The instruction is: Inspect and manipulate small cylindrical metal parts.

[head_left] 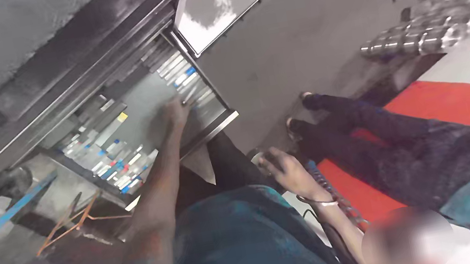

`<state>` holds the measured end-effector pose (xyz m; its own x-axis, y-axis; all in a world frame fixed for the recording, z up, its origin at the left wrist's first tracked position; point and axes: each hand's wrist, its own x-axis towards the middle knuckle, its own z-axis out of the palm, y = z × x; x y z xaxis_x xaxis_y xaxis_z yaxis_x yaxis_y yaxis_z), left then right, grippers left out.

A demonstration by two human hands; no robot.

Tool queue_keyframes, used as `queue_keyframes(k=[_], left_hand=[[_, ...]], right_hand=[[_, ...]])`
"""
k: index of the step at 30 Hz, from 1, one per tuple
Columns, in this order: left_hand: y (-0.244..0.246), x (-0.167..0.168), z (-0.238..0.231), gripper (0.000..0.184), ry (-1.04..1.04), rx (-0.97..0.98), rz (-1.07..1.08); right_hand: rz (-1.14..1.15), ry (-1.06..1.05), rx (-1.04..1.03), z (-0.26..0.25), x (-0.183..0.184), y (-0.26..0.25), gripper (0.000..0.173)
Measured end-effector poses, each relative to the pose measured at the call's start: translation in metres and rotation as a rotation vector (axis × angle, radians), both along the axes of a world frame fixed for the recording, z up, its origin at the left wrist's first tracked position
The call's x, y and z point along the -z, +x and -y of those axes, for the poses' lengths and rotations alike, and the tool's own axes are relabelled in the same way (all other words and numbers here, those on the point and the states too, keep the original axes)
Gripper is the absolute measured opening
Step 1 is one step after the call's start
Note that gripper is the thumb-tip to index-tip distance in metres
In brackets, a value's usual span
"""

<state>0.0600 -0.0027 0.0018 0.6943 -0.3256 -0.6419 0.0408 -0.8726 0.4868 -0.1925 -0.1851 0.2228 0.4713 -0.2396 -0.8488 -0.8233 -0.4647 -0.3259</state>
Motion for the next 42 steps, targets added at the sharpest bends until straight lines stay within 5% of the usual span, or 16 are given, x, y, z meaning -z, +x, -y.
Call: queue_keyframes(k=[6,12,16,22,30,35,38,42], left_hand=[[-0.014,-0.050,-0.039,0.025,-0.276,-0.323,-0.204],[-0.044,-0.179,-0.089,0.018,-0.703,-0.529,-0.304],[-0.055,-0.257,-0.107,0.019,-0.877,-0.491,-0.250],[-0.056,-0.340,-0.136,0.026,-1.036,-0.348,-0.106],[-0.052,-0.392,-0.182,0.039,-1.167,-0.123,0.156],[-0.049,-0.409,-0.194,0.046,-1.233,-0.107,0.020],[-0.046,-0.418,-0.188,0.034,-1.175,-0.206,-0.070],[-0.049,-0.425,-0.173,0.043,-1.177,-0.170,-0.036]], right_hand=[[0.098,0.100,-0.018,-0.015,-0.006,0.040,0.047],[0.398,0.481,0.356,-0.056,0.004,0.111,0.047],[0.749,0.644,0.490,-0.086,-0.044,0.163,0.036],[0.932,0.667,0.242,-0.118,-0.140,0.189,0.026],[1.056,0.708,0.303,-0.164,-0.212,0.205,0.027],[1.180,0.646,0.235,-0.185,-0.224,0.212,0.026],[1.252,0.594,0.130,-0.197,-0.229,0.212,0.027],[1.191,0.646,0.285,-0.195,-0.243,0.215,0.032]])
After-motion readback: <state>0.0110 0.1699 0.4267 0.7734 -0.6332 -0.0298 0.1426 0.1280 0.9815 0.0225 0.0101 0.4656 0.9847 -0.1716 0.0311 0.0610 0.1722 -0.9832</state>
